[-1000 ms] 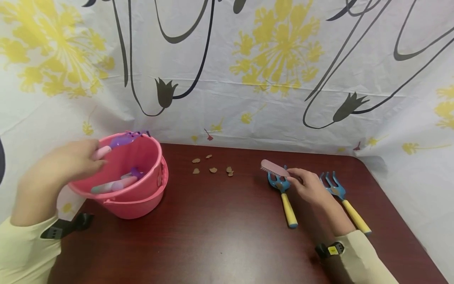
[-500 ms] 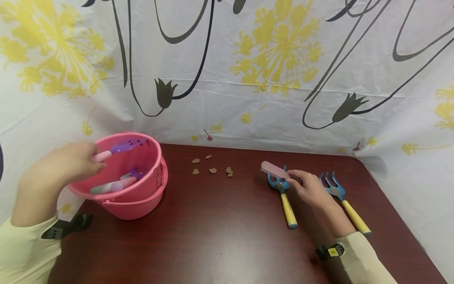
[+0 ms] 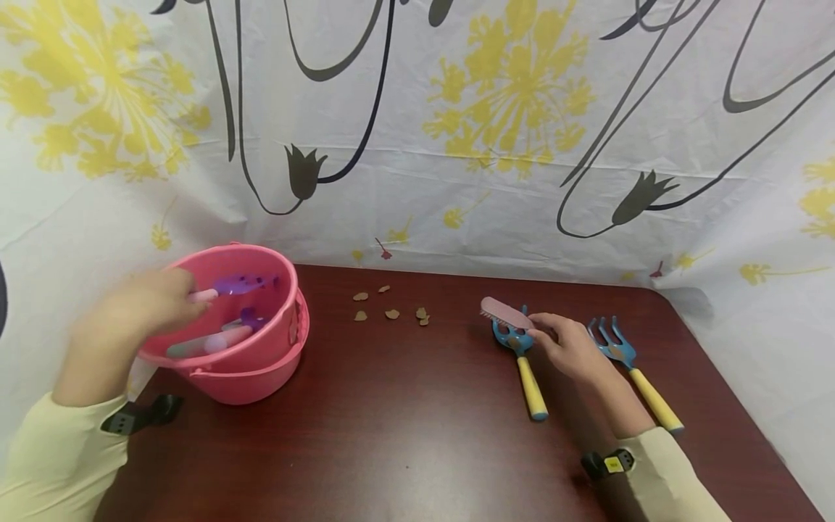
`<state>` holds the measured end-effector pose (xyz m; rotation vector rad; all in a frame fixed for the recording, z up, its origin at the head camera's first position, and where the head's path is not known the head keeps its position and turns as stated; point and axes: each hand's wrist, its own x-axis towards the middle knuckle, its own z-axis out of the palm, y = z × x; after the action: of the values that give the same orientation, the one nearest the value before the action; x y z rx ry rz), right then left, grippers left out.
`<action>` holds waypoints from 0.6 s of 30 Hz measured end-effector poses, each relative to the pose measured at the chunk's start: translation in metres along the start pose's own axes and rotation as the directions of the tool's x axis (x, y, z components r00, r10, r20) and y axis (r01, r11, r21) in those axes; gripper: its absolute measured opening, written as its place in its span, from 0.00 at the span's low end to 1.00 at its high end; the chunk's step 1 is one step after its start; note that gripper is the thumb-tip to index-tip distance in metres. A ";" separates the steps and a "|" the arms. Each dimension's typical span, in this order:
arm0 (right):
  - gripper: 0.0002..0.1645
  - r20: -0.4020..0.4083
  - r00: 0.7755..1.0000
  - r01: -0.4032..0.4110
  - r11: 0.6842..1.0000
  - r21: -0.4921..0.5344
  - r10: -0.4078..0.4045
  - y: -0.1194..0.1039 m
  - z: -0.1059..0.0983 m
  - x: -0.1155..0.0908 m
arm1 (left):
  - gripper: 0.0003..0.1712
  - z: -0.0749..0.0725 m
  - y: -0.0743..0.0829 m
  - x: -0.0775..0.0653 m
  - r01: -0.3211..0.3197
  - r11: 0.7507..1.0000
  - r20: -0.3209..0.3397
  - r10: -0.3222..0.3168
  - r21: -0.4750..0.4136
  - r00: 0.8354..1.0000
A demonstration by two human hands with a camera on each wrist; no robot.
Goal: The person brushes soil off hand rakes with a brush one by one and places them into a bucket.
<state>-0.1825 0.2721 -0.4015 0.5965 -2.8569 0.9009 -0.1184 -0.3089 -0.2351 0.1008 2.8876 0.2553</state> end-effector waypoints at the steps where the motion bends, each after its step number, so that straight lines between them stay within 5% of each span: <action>1: 0.19 -0.001 1.000 0.000 1.000 0.001 0.000 0.000 0.000 0.000 | 0.19 0.001 0.000 0.001 0.005 1.000 0.001 -0.005 -0.005 1.000; 18: 0.19 0.012 1.000 -0.001 1.000 0.011 0.001 0.003 0.001 -0.001 | 0.15 0.009 -0.001 0.009 -0.003 0.996 0.046 0.008 -0.093 0.999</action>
<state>-0.1825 0.2739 -0.4045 0.6043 -2.8646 0.9168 -0.1247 -0.3077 -0.2455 0.0967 2.8243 0.3824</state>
